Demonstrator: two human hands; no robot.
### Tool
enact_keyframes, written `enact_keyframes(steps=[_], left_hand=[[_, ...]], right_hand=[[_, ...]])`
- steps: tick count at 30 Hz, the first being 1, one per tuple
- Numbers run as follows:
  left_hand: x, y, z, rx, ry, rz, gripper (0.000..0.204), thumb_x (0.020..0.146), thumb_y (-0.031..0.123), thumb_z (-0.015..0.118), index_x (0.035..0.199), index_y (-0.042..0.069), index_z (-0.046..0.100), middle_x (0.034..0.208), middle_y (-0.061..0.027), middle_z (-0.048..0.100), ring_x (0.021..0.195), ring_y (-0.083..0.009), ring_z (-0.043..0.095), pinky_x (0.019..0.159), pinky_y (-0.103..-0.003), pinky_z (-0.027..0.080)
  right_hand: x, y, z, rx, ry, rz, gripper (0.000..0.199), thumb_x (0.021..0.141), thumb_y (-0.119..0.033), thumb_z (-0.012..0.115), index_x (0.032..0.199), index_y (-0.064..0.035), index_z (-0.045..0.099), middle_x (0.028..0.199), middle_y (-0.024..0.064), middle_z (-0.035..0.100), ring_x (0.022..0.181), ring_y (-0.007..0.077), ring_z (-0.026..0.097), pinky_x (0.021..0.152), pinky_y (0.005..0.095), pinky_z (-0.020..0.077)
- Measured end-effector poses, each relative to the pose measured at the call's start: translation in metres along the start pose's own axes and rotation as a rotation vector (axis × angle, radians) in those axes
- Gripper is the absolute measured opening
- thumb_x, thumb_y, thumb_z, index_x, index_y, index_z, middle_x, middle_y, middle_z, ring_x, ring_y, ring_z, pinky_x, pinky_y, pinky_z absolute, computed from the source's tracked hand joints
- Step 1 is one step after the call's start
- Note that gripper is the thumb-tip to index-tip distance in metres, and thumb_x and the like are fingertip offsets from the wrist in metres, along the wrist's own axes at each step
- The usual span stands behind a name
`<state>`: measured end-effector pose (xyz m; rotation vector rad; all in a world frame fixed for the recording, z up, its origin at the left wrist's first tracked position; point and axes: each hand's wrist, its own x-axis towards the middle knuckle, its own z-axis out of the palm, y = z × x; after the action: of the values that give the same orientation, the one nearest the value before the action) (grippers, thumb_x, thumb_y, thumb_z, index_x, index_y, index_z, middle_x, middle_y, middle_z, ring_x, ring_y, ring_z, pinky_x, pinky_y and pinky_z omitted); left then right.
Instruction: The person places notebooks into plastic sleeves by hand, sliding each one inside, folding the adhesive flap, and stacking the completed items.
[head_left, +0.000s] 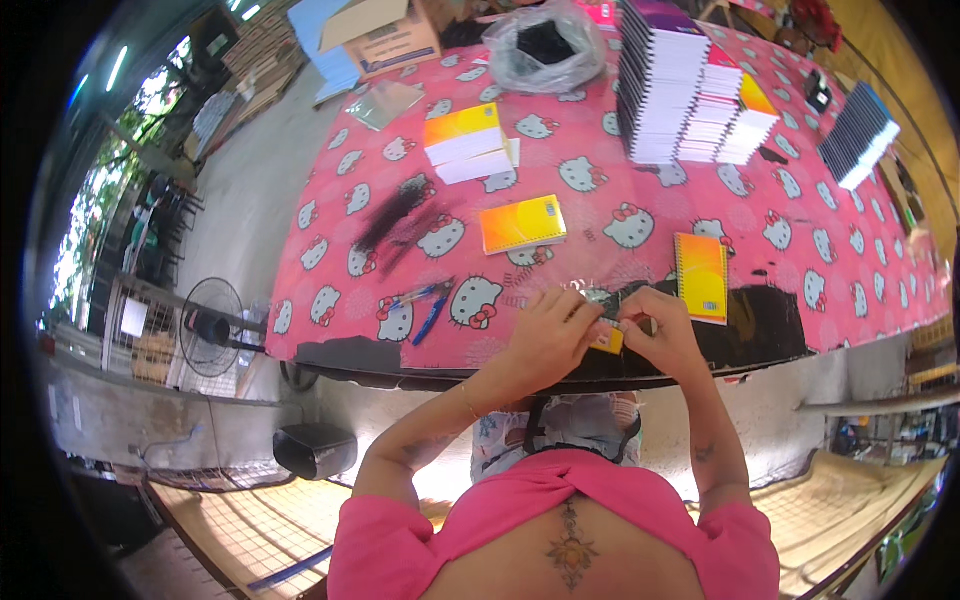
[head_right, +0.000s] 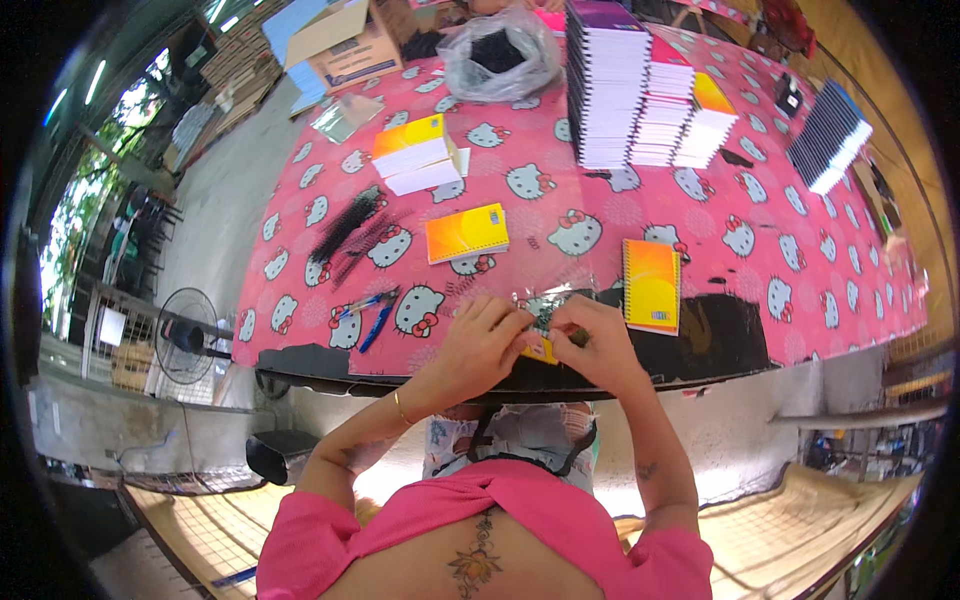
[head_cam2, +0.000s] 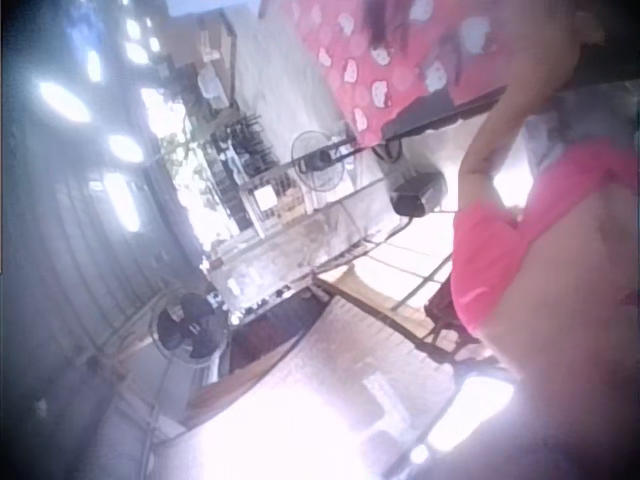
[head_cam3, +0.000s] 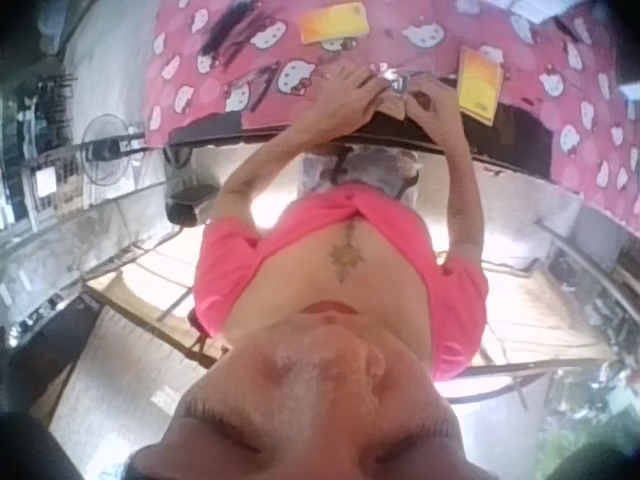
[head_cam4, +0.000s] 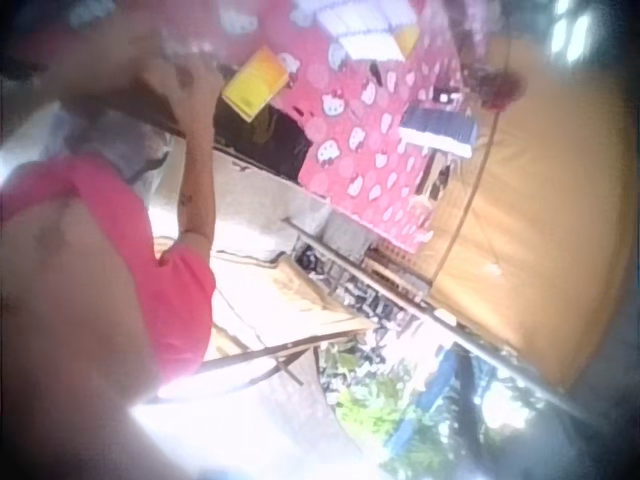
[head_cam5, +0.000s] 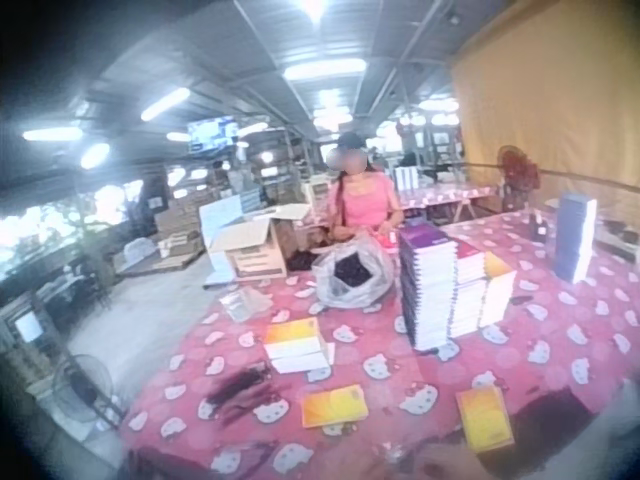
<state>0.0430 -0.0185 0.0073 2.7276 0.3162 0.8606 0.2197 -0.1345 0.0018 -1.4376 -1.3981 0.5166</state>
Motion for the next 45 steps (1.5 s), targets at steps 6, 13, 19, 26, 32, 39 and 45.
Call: enact_keyframes(steps=[6, 13, 19, 26, 32, 39, 45], left_hand=[[-0.003, 0.002, 0.001, 0.075, 0.007, 0.063, 0.028, 0.085, 0.016, 0.071, 0.110, 0.006, 0.065, 0.094, -0.0076, 0.057, 0.090, -0.0266, 0.057, 0.076, -0.039, 0.043], [0.008, -0.016, -0.008, -0.019, 0.080, 0.057, 0.037, 0.082, 0.016, 0.074, 0.116, 0.005, 0.065, 0.102, -0.0099, 0.062, 0.096, -0.0300, 0.060, 0.083, -0.043, 0.045], [-0.057, -0.098, -0.061, 0.362, 0.003, -0.396, 0.056, 0.090, 0.030, 0.068, 0.137, 0.004, 0.052, 0.135, -0.0238, 0.053, 0.122, -0.0419, 0.051, 0.100, -0.052, 0.042], [-0.109, -0.121, -0.069, 0.330, -0.091, -0.461, 0.046, 0.098, 0.033, 0.058, 0.133, 0.002, 0.055, 0.119, -0.0209, 0.060, 0.116, -0.0374, 0.056, 0.095, -0.049, 0.046], [-0.064, -0.071, -0.048, -1.204, -0.206, -1.177, 0.032, 0.103, 0.031, 0.052, 0.115, 0.002, 0.060, 0.100, -0.0134, 0.070, 0.083, -0.0235, 0.071, 0.077, -0.039, 0.059], [-0.018, -0.074, -0.019, -1.491, -0.603, -1.240, 0.036, 0.103, 0.032, 0.050, 0.115, -0.001, 0.059, 0.098, -0.0147, 0.070, 0.085, -0.0276, 0.072, 0.072, -0.042, 0.061], [-0.012, -0.081, -0.011, -1.450, -0.662, -1.225, 0.034, 0.104, 0.032, 0.048, 0.113, 0.001, 0.059, 0.093, -0.0135, 0.069, 0.080, -0.0248, 0.071, 0.068, -0.038, 0.060]], right_hand=[[-0.004, -0.001, 0.022, -0.190, 0.244, 0.095, 0.014, 0.077, -0.003, 0.073, 0.086, -0.0002, 0.063, 0.079, 0.0109, 0.063, 0.070, 0.0179, 0.064, 0.066, 0.0308, 0.0512], [-0.016, 0.000, 0.018, -0.048, 0.268, 0.084, 0.021, 0.085, 0.000, 0.073, 0.106, -0.0014, 0.068, 0.094, 0.0126, 0.071, 0.081, 0.0213, 0.070, 0.075, 0.0297, 0.0549], [-0.036, 0.011, 0.006, -0.444, 0.441, -0.209, 0.020, 0.081, 0.002, 0.074, 0.099, -0.0060, 0.070, 0.095, 0.0099, 0.071, 0.086, 0.0259, 0.070, 0.076, 0.0348, 0.0547], [-0.065, 0.025, 0.032, -0.624, 0.119, -0.252, 0.025, 0.075, -0.005, 0.074, 0.098, -0.0128, 0.071, 0.099, -0.0009, 0.068, 0.095, 0.0208, 0.066, 0.086, 0.0378, 0.0507], [-0.069, 0.016, 0.047, -0.597, 0.151, -0.208, 0.023, 0.074, -0.006, 0.077, 0.095, -0.0125, 0.071, 0.097, 0.0000, 0.068, 0.093, 0.0224, 0.064, 0.085, 0.0387, 0.0502], [-0.073, 0.011, 0.052, -0.625, 0.149, -0.145, 0.027, 0.073, -0.009, 0.076, 0.099, -0.0131, 0.071, 0.099, -0.0004, 0.068, 0.096, 0.0221, 0.063, 0.089, 0.0385, 0.0491], [-0.070, 0.005, 0.047, -0.597, 0.133, -0.131, 0.024, 0.073, -0.006, 0.078, 0.095, -0.0127, 0.070, 0.095, -0.0001, 0.069, 0.092, 0.0237, 0.064, 0.085, 0.0378, 0.0496]])
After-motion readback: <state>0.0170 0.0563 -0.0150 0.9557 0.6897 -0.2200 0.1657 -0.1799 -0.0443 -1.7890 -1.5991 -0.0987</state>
